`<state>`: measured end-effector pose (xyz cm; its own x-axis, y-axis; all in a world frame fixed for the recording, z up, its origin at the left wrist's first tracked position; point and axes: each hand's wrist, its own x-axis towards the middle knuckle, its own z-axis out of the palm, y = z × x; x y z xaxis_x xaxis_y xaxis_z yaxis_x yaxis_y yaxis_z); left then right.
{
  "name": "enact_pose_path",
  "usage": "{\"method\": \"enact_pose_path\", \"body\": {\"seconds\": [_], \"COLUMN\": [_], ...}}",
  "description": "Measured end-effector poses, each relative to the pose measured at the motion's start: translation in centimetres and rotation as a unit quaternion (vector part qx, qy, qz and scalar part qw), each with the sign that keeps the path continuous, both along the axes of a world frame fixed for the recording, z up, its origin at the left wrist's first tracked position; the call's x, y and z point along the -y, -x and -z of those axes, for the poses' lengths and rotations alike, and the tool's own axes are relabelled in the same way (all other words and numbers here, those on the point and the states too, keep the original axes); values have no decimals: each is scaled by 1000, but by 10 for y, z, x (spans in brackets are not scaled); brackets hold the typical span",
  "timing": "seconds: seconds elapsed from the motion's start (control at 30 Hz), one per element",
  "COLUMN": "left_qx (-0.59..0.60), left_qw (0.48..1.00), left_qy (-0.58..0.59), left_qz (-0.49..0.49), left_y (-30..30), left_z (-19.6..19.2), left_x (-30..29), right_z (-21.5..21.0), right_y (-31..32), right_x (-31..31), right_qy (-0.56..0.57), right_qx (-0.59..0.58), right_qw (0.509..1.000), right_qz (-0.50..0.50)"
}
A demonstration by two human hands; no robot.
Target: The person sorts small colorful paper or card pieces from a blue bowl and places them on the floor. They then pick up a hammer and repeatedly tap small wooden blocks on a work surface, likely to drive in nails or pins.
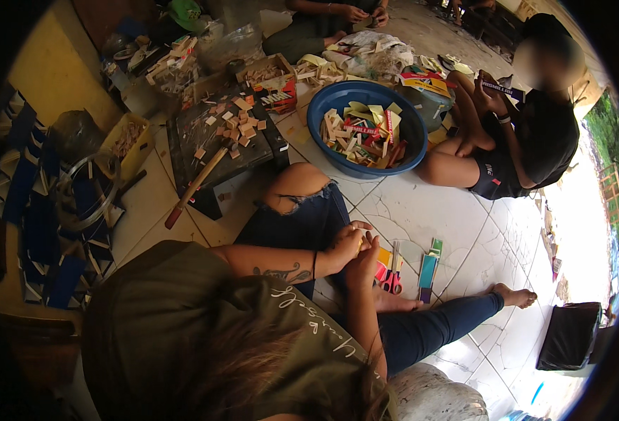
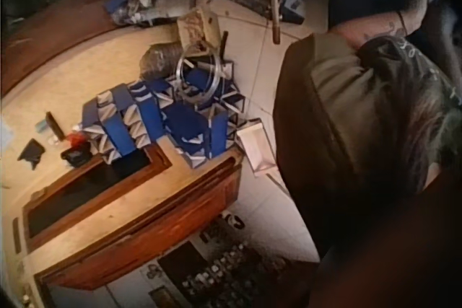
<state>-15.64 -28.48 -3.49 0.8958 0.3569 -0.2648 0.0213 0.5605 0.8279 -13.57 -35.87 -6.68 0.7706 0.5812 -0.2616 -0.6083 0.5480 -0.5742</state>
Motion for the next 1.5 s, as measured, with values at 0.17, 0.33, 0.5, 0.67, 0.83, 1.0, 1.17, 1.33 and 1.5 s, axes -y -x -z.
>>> {"method": "enact_pose_path", "body": {"seconds": [0.17,0.33,0.5,0.67,0.83,1.0,1.17,1.33,1.5], "left_qx": [35,63,73,70,144,157,-30,-52,21], "left_qw": [876,810,717,642,764,755,591,557,568], "left_qy": [-477,-582,-692,-754,-602,-629,-794,-816,-820], "left_qz": [-58,35,41,116,181,101,140,146,71], "left_y": [24,27,28,22,-4,-41,-65,-57,-48], "left_z": [-1,0,-7,-2,21,7,-25,-23,-24], "left_x": [28,19,4,10,4,-60,-139,-141,-142], "right_z": [-3,-20,-43,-51,-51,-53,-82,-199,-362], "right_y": [24,41,62,58,34,0,-51,-79,-28], "right_x": [8,19,12,11,30,70,140,202,225], "right_qy": [-100,4,249,325,384,394,262,103,36], "right_qx": [-22,-74,16,-29,-2,52,56,148,470], "right_qw": [995,996,950,925,912,880,876,802,643], "right_qz": [14,55,186,198,148,258,401,570,604]}}
